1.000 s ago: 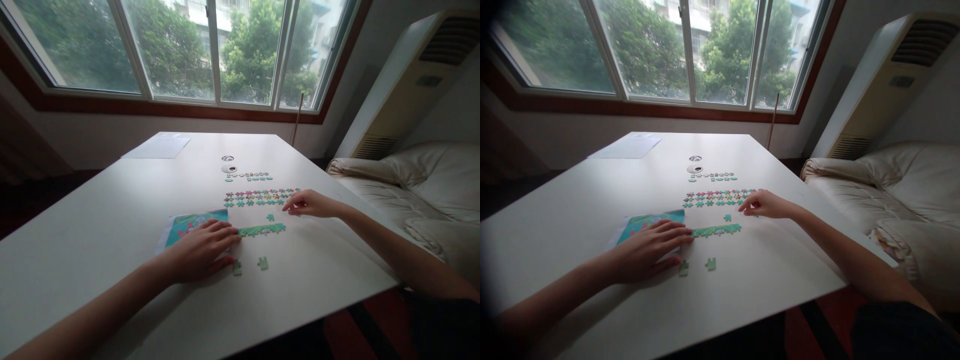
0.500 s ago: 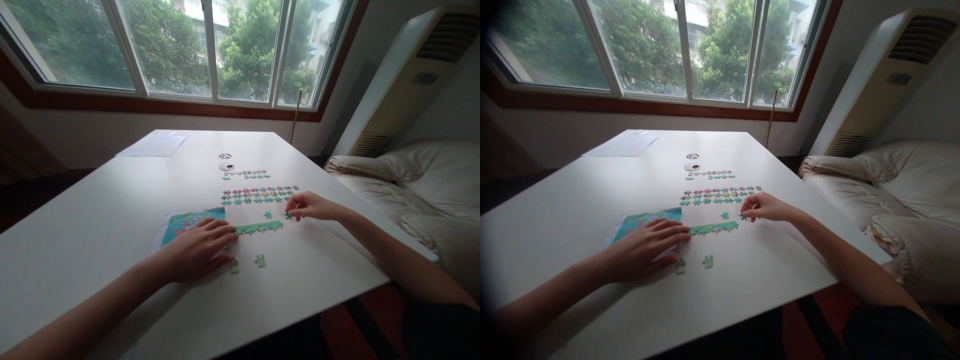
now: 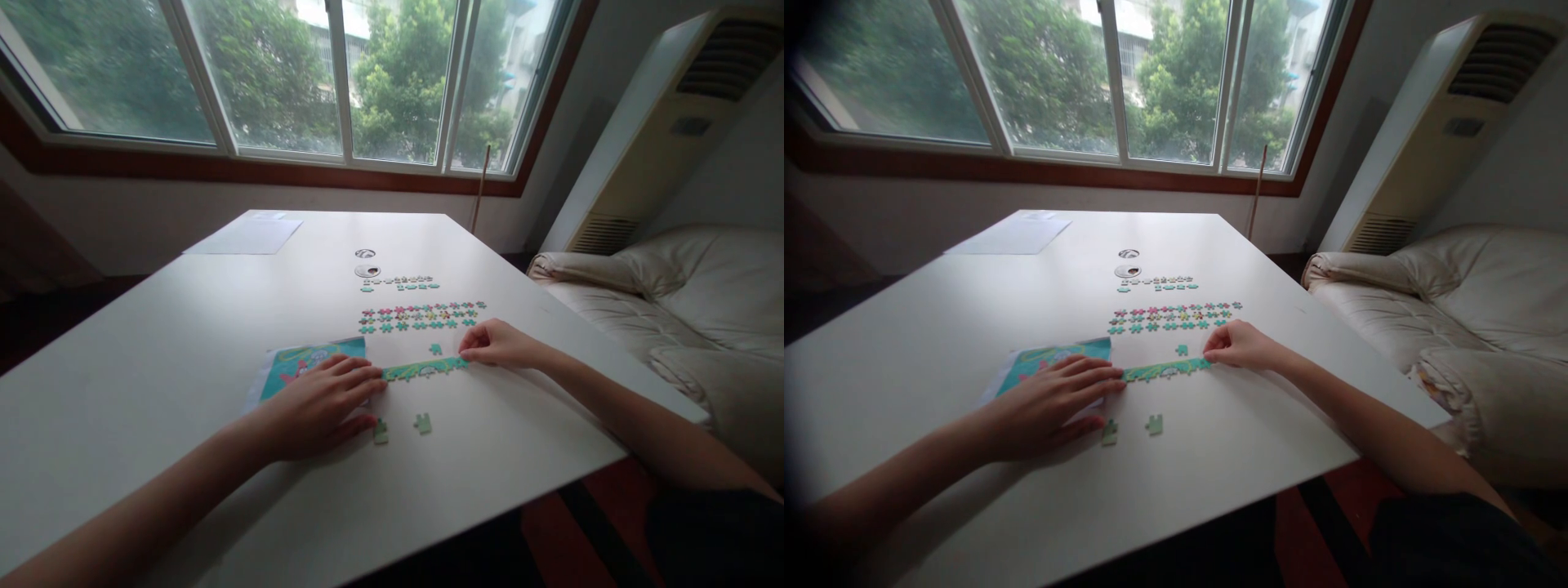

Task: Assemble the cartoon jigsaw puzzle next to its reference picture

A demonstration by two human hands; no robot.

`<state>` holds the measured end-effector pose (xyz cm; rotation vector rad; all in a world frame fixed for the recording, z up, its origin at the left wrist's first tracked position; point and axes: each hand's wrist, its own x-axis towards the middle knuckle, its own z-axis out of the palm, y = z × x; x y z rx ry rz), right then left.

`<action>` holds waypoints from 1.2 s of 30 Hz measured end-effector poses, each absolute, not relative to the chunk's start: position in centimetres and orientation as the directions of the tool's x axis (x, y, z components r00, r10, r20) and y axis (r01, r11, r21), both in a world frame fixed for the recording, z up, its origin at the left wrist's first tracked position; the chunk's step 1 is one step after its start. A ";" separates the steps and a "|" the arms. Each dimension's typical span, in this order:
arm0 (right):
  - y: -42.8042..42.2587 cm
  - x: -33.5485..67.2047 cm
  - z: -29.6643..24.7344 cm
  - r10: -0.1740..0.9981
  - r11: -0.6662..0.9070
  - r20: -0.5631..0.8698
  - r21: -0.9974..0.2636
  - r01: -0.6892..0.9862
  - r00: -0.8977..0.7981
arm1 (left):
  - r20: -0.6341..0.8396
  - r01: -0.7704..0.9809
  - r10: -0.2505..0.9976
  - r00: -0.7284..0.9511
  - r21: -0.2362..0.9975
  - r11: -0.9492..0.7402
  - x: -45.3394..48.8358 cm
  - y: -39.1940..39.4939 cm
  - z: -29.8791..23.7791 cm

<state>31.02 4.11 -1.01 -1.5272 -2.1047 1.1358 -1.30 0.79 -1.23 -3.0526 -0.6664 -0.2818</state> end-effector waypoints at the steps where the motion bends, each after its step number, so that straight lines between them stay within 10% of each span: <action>1: 4.1 31.0 -1.0 0.902 0.118 -0.199 -0.739 0.663 -0.382 | 0.173 0.413 0.412 0.895 0.034 -0.910 -1.3 0.8 -1.2; 36: 8.0 37.7 -0.5 0.900 0.140 -0.258 -0.593 0.793 -0.352 | 0.155 0.418 0.416 0.896 0.022 -0.908 -1.4 0.8 -1.3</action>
